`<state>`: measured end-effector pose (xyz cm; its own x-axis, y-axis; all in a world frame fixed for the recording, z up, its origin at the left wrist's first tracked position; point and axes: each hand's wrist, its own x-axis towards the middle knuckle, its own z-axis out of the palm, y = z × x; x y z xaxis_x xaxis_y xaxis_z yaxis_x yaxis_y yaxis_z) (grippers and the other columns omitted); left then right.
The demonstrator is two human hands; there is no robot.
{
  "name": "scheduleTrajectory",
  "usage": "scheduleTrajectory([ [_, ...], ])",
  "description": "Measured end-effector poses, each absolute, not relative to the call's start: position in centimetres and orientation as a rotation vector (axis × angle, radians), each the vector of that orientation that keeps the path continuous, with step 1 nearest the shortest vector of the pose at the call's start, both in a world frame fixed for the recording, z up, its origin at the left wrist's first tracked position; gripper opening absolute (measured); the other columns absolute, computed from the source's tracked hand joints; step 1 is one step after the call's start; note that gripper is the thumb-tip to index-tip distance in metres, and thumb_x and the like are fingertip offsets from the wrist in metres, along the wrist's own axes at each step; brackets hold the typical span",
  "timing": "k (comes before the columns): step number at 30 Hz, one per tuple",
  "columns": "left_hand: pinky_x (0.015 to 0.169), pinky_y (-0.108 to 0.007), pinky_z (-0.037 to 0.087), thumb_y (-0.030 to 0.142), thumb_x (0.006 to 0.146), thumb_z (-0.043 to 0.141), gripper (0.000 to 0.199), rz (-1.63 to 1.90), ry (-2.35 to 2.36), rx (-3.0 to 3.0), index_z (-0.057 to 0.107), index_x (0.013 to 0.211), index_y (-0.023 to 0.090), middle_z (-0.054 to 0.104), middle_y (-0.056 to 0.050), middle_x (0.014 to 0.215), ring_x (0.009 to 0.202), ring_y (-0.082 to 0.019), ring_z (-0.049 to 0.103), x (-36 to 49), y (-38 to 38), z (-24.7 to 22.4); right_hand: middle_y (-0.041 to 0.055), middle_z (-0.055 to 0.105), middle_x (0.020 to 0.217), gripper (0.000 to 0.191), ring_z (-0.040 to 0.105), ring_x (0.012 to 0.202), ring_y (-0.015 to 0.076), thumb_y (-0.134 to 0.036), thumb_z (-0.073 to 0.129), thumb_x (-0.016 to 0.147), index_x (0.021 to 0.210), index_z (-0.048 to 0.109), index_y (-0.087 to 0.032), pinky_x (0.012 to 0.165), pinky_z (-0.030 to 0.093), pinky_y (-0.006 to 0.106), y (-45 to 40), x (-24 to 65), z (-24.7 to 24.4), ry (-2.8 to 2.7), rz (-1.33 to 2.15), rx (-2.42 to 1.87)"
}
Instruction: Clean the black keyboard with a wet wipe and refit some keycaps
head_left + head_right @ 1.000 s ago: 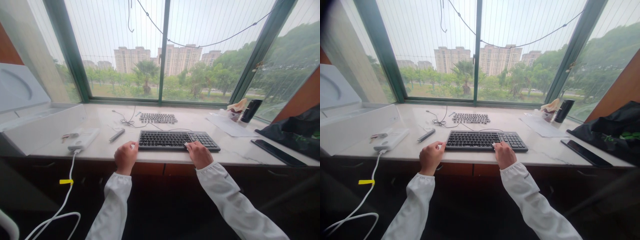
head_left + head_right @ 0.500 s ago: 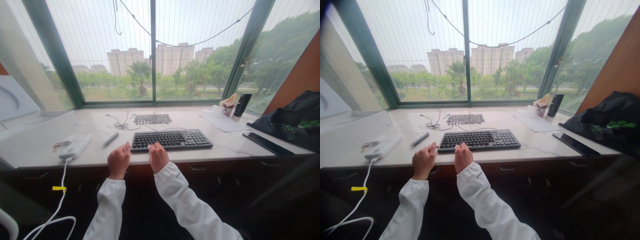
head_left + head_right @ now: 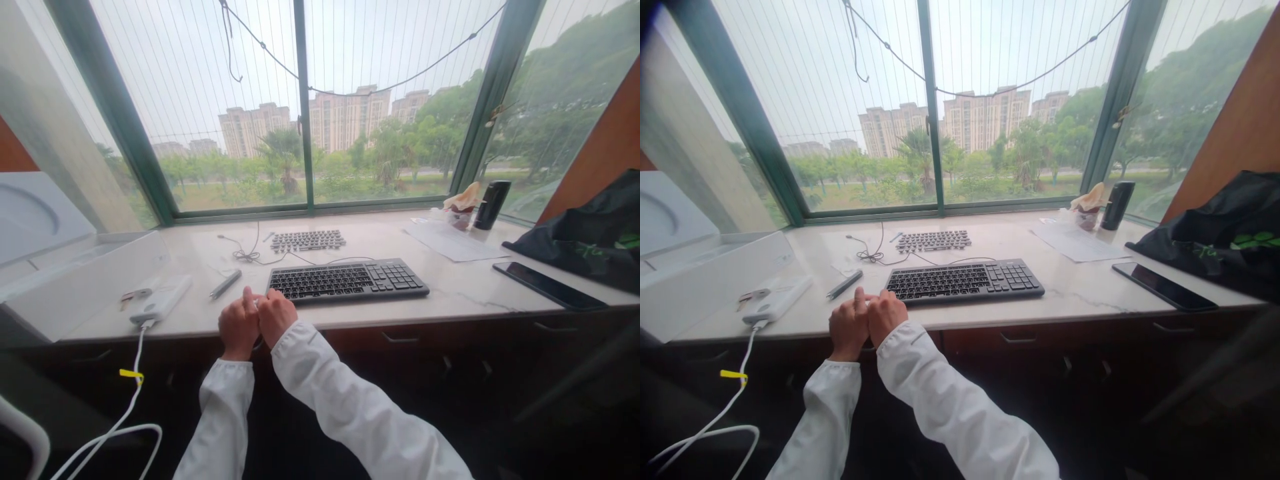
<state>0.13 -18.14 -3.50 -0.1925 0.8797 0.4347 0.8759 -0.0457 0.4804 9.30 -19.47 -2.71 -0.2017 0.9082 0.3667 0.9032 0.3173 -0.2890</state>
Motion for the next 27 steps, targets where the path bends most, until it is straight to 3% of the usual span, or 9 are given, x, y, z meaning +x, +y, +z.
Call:
scheduleTrajectory([
  [6,0.073,-0.033,0.041,0.04,0.1,0.022,0.057,1.261,2.083,1.928,0.077,0.092,0.024,0.074,-0.011,0.084,0.079,-0.025,0.065,-0.2,-18.0,-3.7,0.0104,0.066,0.104,0.033,0.06,0.098,0.0198,-0.034,0.04,0.098,0.106,0.069,-0.023,0.081,0.05,0.029,-19.2,11.7,-2.8,-2.002,0.14,-1.469],
  [8,0.075,-0.033,0.042,0.041,0.1,0.022,0.059,1.297,2.062,1.919,0.077,0.092,0.024,0.074,-0.011,0.085,0.079,-0.025,0.065,-0.2,-17.9,-3.8,0.0104,0.067,0.105,0.032,0.061,0.093,0.0183,-0.039,0.046,0.095,0.106,0.069,-0.019,0.086,0.049,0.031,-19.5,13.7,-2.8,-1.77,0.399,-1.354],
  [11,0.075,-0.035,0.042,0.045,0.099,0.024,0.058,1.323,2.082,1.898,0.078,0.09,0.025,0.075,-0.01,0.087,0.081,-0.025,0.065,-0.1,-17.8,-4.0,0.0115,0.07,0.098,0.04,0.064,0.085,0.0188,-0.045,0.048,0.093,0.109,0.068,-0.014,0.077,0.052,0.033,-20.5,17.3,-2.7,-1.509,0.822,-1.145],
  [14,0.075,-0.035,0.042,0.046,0.098,0.026,0.056,1.345,2.098,1.873,0.078,0.089,0.027,0.075,-0.009,0.089,0.084,-0.026,0.065,0.0,-17.7,-4.2,0.0088,0.071,0.096,0.038,0.065,0.085,0.0173,-0.045,0.071,0.078,0.101,0.071,-0.014,0.078,0.052,0.031,-22.1,20.4,-2.4,-1.151,1.328,-0.725],
  [16,0.075,-0.035,0.041,0.047,0.097,0.028,0.055,1.341,2.101,1.869,0.078,0.089,0.027,0.075,-0.009,0.089,0.084,-0.027,0.065,0.0,-17.6,-4.3,0.0063,0.072,0.094,0.035,0.065,0.083,0.0142,-0.038,0.081,0.069,0.095,0.073,-0.016,0.078,0.051,0.027,-23.4,21.6,-2.2,-0.976,1.491,-0.578],
  [21,0.07,-0.033,0.04,0.045,0.096,0.031,0.052,1.394,2.032,1.883,0.078,0.09,0.024,0.071,-0.007,0.071,0.074,-0.025,0.063,-0.3,-17.7,-4.1,0.0036,0.071,0.088,0.033,0.062,0.073,0.0088,-0.03,0.085,0.065,0.093,0.074,-0.015,0.068,0.05,0.019,-25.7,22.6,-2.3,-0.836,1.589,-0.518],
  [24,0.063,-0.029,0.037,0.042,0.097,0.033,0.05,1.581,1.887,1.864,0.078,0.091,0.021,0.058,-0.002,0.053,0.058,-0.018,0.055,-0.4,-18.8,-3.7,0.0039,0.07,0.085,0.032,0.062,0.069,0.0092,-0.031,0.084,0.067,0.093,0.072,-0.015,0.062,0.049,0.02,-26.4,23.0,-2.9,-0.835,1.576,-0.54],
  [27,0.055,-0.026,0.033,0.039,0.098,0.034,0.048,1.742,1.738,1.844,0.077,0.09,0.018,0.049,0.002,0.048,0.048,-0.013,0.044,0.5,-21.3,-3.8,0.0038,0.069,0.084,0.033,0.064,0.07,0.0114,-0.033,0.083,0.068,0.093,0.07,-0.016,0.06,0.05,0.021,-27.0,23.5,-3.3,-0.843,1.577,-0.568],
])
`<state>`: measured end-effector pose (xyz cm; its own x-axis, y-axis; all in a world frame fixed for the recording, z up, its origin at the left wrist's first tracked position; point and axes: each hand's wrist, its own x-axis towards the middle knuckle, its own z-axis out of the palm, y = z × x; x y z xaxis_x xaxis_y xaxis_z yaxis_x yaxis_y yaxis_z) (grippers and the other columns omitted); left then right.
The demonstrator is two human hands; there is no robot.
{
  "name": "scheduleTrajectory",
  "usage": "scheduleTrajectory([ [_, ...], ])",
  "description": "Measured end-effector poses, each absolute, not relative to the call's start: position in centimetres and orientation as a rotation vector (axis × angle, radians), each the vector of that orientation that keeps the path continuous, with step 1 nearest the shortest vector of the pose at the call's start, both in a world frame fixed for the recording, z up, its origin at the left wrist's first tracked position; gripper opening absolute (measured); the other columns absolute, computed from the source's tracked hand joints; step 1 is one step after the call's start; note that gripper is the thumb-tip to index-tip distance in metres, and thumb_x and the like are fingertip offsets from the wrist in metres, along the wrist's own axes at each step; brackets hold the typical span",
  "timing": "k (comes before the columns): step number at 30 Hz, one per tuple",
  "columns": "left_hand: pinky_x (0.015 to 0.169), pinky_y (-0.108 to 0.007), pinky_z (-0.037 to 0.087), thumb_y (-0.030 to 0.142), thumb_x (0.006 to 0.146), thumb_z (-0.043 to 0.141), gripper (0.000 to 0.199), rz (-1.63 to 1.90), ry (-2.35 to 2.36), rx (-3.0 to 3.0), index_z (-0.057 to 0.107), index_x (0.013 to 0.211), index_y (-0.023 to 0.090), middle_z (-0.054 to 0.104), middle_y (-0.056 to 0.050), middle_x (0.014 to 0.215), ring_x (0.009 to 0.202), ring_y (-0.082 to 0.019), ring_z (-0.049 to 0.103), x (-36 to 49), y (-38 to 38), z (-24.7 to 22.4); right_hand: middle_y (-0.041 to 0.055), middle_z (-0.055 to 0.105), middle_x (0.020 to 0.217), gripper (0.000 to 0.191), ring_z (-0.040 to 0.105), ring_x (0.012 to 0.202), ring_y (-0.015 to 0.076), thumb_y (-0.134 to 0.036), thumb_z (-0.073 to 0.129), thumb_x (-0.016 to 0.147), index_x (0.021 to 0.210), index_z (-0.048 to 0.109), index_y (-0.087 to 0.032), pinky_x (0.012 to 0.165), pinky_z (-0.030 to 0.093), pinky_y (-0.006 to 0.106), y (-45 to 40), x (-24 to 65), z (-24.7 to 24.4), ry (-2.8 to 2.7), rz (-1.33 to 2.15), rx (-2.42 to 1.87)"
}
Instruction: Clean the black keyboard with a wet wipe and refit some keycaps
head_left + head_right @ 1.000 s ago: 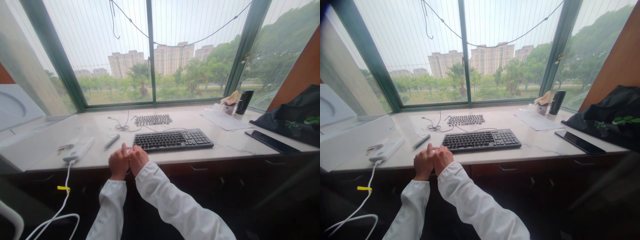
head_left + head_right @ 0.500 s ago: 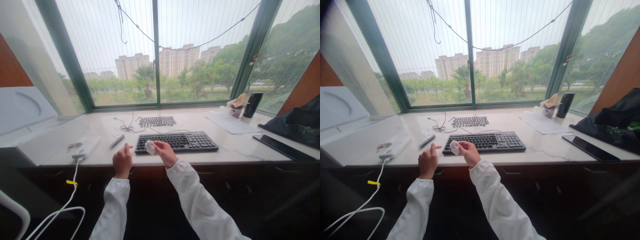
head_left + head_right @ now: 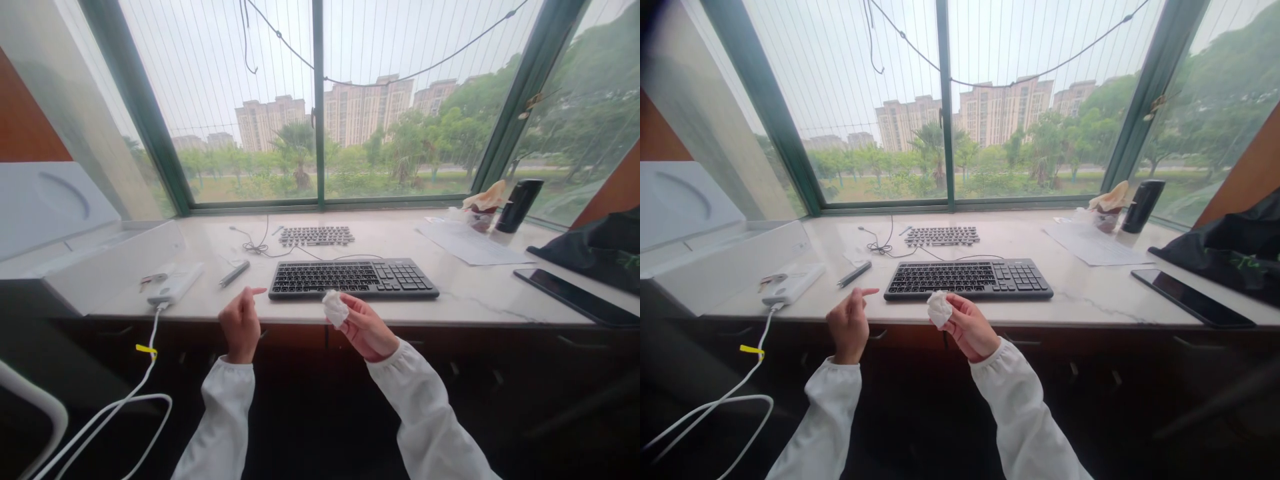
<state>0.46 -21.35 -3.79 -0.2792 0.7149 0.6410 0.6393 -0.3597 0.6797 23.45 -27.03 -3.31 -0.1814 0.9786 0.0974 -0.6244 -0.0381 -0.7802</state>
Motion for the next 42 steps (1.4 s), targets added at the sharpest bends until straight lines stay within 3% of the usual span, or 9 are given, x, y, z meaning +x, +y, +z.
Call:
scheduleTrajectory([
  [5,0.07,-0.024,0.044,0.034,0.095,0.047,0.03,1.582,1.351,2.009,0.074,0.096,0.021,0.07,-0.002,0.085,0.073,-0.014,0.061,4.1,-27.1,-5.5,0.0021,0.068,0.085,0.032,0.065,0.07,0.0129,-0.036,0.082,0.07,0.092,0.066,-0.018,0.059,0.048,0.022,-28.4,23.3,-3.6,-0.863,1.535,-0.633],
  [8,0.065,-0.022,0.047,0.035,0.089,0.059,0.029,1.455,1.227,1.978,0.068,0.113,0.022,0.067,0.001,0.079,0.063,-0.011,0.057,6.3,-29.8,-6.9,0.0008,0.066,0.085,0.028,0.061,0.073,0.0104,-0.037,0.079,0.073,0.088,0.064,-0.018,0.066,0.048,0.022,-29.4,22.4,-4.2,-0.915,1.438,-0.67],
  [14,0.048,-0.02,0.041,0.035,0.085,0.064,0.024,1.382,1.272,1.696,0.062,0.067,0.019,0.055,0.003,0.056,0.049,-0.01,0.052,8.0,-32.0,-9.3,0.0019,0.065,0.082,0.021,0.057,0.071,0.012,-0.038,0.068,0.083,0.087,0.062,-0.018,0.061,0.045,0.023,-31.4,20.7,-6.6,-1.169,1.218,-0.879],
  [17,0.046,-0.02,0.042,0.037,0.083,0.065,0.018,1.361,1.257,1.536,0.068,0.085,0.02,0.058,0.003,0.059,0.048,-0.01,0.053,8.0,-32.3,-10.4,0.003,0.066,0.083,0.014,0.06,0.074,0.0146,-0.033,0.062,0.087,0.088,0.064,-0.019,0.065,0.046,0.025,-32.0,20.5,-7.5,-1.281,1.009,-1.054],
  [20,0.046,-0.021,0.044,0.039,0.083,0.066,0.035,1.359,1.272,1.442,0.066,0.112,0.02,0.06,0.002,0.06,0.048,-0.012,0.054,8.0,-32.7,-11.4,0.002,0.066,0.082,0.006,0.061,0.074,0.015,-0.022,0.06,0.086,0.088,0.066,-0.02,0.068,0.047,0.026,-32.3,20.5,-8.0,-1.404,0.761,-1.165],
  [24,0.051,-0.021,0.047,0.039,0.087,0.062,0.032,1.446,1.299,1.409,0.066,0.112,0.02,0.064,-0.001,0.075,0.055,-0.011,0.055,8.2,-33.5,-12.0,0.001,0.066,0.08,0.011,0.061,0.075,0.0149,-0.012,0.059,0.084,0.083,0.065,-0.022,0.065,0.048,0.025,-32.8,20.2,-8.0,-1.532,0.474,-1.139],
  [29,0.055,-0.022,0.05,0.036,0.091,0.056,0.022,1.582,1.251,1.45,0.069,0.1,0.02,0.064,-0.006,0.105,0.062,-0.01,0.058,8.8,-34.2,-11.5,0.0015,0.066,0.084,0.012,0.061,0.08,0.0165,-0.013,0.059,0.085,0.08,0.061,-0.023,0.071,0.049,0.028,-33.2,20.1,-7.7,-1.66,0.285,-1.112],
  [38,0.047,-0.022,0.04,0.04,0.092,0.053,0.023,1.496,1.407,1.761,0.064,0.085,0.02,0.059,-0.001,0.077,0.049,-0.009,0.049,4.8,-29.9,-6.9,0.002,0.065,0.078,0.011,0.061,0.072,0.0173,-0.032,0.058,0.09,0.088,0.06,-0.022,0.073,0.045,0.031,-29.6,28.3,-6.0,-1.738,-0.204,-1.265],
  [42,0.061,-0.024,0.045,0.043,0.091,0.053,0.028,1.506,1.636,2.005,0.065,0.087,0.019,0.062,-0.005,0.099,0.059,-0.009,0.053,1.7,-26.3,-4.4,0.0022,0.067,0.077,0.022,0.061,0.07,0.0171,-0.041,0.056,0.09,0.084,0.061,-0.021,0.069,0.044,0.029,-26.7,33.0,-5.1,-1.594,-0.404,-1.407],
])
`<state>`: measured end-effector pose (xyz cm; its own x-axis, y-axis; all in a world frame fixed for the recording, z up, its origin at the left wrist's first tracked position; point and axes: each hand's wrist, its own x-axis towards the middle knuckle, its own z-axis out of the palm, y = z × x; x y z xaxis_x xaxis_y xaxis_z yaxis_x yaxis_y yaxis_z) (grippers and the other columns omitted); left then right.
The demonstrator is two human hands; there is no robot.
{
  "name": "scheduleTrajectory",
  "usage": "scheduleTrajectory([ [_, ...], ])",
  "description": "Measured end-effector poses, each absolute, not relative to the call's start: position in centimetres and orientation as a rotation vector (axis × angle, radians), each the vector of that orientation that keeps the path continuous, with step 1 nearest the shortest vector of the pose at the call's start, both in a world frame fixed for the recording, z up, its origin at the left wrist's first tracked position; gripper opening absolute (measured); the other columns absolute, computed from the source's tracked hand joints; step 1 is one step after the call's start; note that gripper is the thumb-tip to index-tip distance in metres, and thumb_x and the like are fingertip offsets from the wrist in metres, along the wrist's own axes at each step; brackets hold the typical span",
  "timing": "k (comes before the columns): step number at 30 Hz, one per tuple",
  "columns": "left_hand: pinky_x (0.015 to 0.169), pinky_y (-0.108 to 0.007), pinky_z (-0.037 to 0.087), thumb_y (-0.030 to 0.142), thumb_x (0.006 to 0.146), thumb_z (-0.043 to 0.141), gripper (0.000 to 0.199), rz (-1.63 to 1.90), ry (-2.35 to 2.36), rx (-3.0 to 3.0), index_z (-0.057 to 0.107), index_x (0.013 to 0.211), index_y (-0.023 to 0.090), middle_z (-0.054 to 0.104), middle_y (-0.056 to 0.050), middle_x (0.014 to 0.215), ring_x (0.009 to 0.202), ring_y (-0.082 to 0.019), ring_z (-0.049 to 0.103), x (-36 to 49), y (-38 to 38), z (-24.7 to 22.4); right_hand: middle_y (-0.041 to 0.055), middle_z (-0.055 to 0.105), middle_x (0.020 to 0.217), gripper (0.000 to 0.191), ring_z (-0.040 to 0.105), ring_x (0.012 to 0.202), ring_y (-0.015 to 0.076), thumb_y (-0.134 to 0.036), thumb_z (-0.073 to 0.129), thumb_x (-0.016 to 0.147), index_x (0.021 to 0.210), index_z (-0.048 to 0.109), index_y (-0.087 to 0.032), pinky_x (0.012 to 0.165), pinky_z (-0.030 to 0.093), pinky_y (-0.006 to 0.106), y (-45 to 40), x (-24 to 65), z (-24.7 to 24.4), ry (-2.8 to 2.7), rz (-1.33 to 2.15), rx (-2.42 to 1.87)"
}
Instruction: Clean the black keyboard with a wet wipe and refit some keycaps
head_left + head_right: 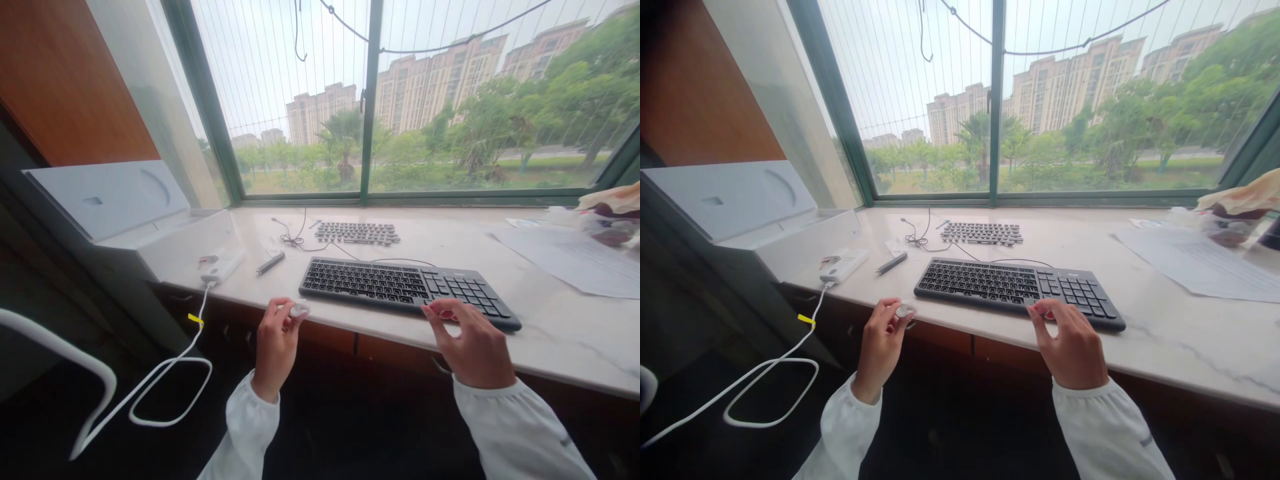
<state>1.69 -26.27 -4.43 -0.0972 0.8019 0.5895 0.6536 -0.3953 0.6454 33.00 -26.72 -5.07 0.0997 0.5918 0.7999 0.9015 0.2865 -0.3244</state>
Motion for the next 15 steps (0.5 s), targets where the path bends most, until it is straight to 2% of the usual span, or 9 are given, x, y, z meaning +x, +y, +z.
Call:
scheduleTrajectory([
  [3,0.065,-0.026,0.045,0.045,0.091,0.053,0.028,1.383,1.727,2.134,0.065,0.09,0.019,0.063,-0.003,0.091,0.06,-0.01,0.052,0.2,-23.6,-3.5,0.0027,0.067,0.075,0.028,0.061,0.066,0.0171,-0.046,0.054,0.089,0.082,0.062,-0.02,0.065,0.044,0.029,-25.6,34.3,-5.4,-1.489,-0.38,-1.499],
  [7,0.063,-0.025,0.045,0.043,0.084,0.063,0.031,1.381,1.81,2.082,0.063,0.106,0.022,0.067,-0.001,0.092,0.055,-0.009,0.051,-0.6,-20.1,-3.2,0.0027,0.067,0.078,0.026,0.062,0.068,0.0166,-0.045,0.054,0.089,0.085,0.062,-0.021,0.066,0.044,0.028,-25.1,34.0,-6.4,-1.513,-0.372,-1.52],
  [10,0.064,-0.025,0.045,0.041,0.082,0.066,0.027,1.281,1.79,2.148,0.066,0.101,0.023,0.069,-0.001,0.09,0.058,-0.01,0.054,-0.3,-17.8,-3.1,0.0034,0.067,0.082,0.021,0.062,0.075,0.0178,-0.04,0.054,0.089,0.084,0.061,-0.021,0.07,0.045,0.029,-25.1,33.8,-6.5,-1.53,-0.458,-1.519],
  [15,0.072,-0.028,0.046,0.04,0.078,0.069,0.022,1.133,1.898,2.199,0.071,0.092,0.023,0.07,-0.003,0.099,0.078,-0.017,0.062,0.2,-14.8,-3.1,0.0054,0.066,0.09,0.017,0.06,0.084,0.0207,-0.036,0.053,0.089,0.088,0.06,-0.021,0.079,0.045,0.032,-25.2,33.9,-6.0,-1.592,-0.505,-1.535],
])
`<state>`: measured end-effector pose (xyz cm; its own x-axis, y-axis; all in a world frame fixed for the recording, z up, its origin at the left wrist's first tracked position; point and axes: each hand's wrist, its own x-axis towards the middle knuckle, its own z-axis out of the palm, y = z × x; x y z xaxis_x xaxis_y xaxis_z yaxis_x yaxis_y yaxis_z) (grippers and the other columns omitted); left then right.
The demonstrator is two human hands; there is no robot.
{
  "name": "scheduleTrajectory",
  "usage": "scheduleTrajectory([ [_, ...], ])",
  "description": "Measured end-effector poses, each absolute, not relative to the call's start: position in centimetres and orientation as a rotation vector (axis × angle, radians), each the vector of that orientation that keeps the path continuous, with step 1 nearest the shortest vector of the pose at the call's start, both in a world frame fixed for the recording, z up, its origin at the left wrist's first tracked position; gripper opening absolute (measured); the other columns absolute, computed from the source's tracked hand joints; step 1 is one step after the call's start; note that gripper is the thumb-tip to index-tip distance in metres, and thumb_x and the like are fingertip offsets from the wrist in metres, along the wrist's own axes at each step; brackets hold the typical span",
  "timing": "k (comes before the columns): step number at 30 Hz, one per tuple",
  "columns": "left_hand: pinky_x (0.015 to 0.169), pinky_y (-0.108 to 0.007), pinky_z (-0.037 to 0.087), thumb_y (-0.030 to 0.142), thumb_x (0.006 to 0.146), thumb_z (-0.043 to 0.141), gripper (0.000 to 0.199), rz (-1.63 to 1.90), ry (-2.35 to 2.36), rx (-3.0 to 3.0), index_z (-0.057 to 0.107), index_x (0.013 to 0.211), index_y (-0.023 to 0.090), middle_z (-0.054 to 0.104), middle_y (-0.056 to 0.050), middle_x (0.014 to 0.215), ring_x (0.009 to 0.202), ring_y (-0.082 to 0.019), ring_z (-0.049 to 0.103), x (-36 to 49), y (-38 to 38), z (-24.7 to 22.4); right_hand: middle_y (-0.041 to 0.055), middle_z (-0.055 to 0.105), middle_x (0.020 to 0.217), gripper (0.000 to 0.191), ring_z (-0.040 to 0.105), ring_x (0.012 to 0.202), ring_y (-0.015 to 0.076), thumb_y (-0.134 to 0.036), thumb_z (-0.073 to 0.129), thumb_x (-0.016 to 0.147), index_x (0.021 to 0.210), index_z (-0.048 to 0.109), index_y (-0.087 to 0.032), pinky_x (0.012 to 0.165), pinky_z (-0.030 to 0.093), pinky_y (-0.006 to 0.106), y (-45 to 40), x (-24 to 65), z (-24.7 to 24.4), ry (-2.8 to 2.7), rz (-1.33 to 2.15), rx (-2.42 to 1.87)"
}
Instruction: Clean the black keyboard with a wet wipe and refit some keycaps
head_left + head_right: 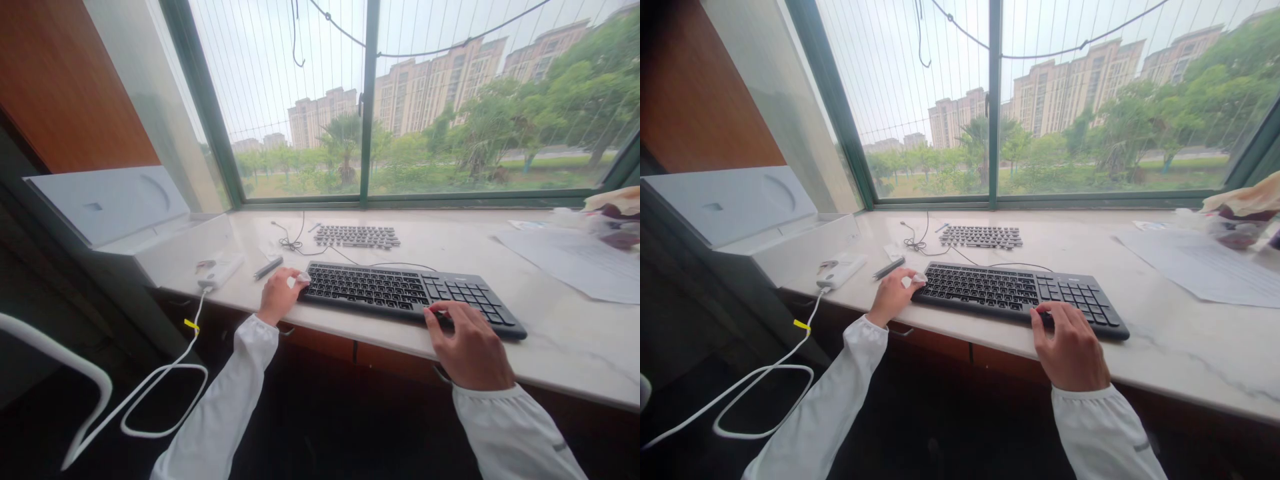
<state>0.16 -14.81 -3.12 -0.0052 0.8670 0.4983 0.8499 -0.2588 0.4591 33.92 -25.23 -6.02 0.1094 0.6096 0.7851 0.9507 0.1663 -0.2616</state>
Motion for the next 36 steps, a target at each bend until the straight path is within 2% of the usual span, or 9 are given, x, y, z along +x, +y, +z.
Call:
scheduleTrajectory([
  [6,0.081,-0.032,0.046,0.043,0.076,0.07,0.025,0.983,2.009,2.13,0.073,0.094,0.026,0.073,-0.001,0.094,0.09,-0.023,0.065,0.0,-12.9,-2.2,0.0057,0.066,0.092,0.019,0.06,0.086,0.0222,-0.039,0.052,0.089,0.088,0.061,-0.021,0.077,0.045,0.033,-25.2,34.0,-6.0,-1.612,-0.484,-1.561],
  [18,0.072,-0.028,0.045,0.048,0.07,0.074,0.034,0.754,1.982,2.11,0.075,0.096,0.026,0.074,-0.002,0.093,0.087,-0.021,0.065,1.1,-8.2,-0.4,0.0057,0.067,0.093,0.022,0.06,0.084,0.0228,-0.041,0.051,0.087,0.084,0.062,-0.022,0.075,0.043,0.034,-25.3,33.9,-6.1,-1.595,-0.543,-1.609],
  [22,0.073,-0.028,0.045,0.048,0.073,0.071,0.034,0.767,2.028,2.071,0.074,0.098,0.025,0.073,-0.003,0.097,0.09,-0.022,0.065,1.8,-6.9,-0.5,0.0055,0.067,0.092,0.022,0.059,0.083,0.0229,-0.04,0.051,0.087,0.083,0.062,-0.022,0.074,0.042,0.035,-25.3,33.8,-6.1,-1.589,-0.54,-1.605],
  [30,0.087,-0.033,0.044,0.042,0.083,0.061,0.026,0.915,2.011,2.167,0.071,0.094,0.02,0.068,-0.009,0.108,0.101,-0.024,0.061,0.9,-8.0,0.3,0.0049,0.067,0.093,0.021,0.059,0.086,0.0238,-0.039,0.05,0.088,0.084,0.061,-0.022,0.075,0.042,0.035,-25.5,33.6,-5.8,-1.591,-0.543,-1.6],
  [33,0.087,-0.03,0.045,0.038,0.084,0.06,0.021,0.912,1.899,2.236,0.07,0.09,0.02,0.069,-0.006,0.101,0.094,-0.02,0.062,-0.2,-9.5,1.0,0.0052,0.068,0.093,0.02,0.059,0.086,0.0242,-0.038,0.05,0.088,0.084,0.061,-0.022,0.074,0.041,0.035,-25.5,33.5,-5.7,-1.591,-0.548,-1.606],
  [36,0.081,-0.029,0.047,0.038,0.084,0.06,0.024,0.898,1.841,2.239,0.069,0.099,0.022,0.071,-0.003,0.097,0.084,-0.017,0.063,-1.2,-11.2,1.5,0.0037,0.068,0.094,0.02,0.06,0.087,0.0234,-0.038,0.05,0.088,0.084,0.061,-0.022,0.073,0.041,0.034,-25.7,33.4,-5.6,-1.591,-0.561,-1.631],
])
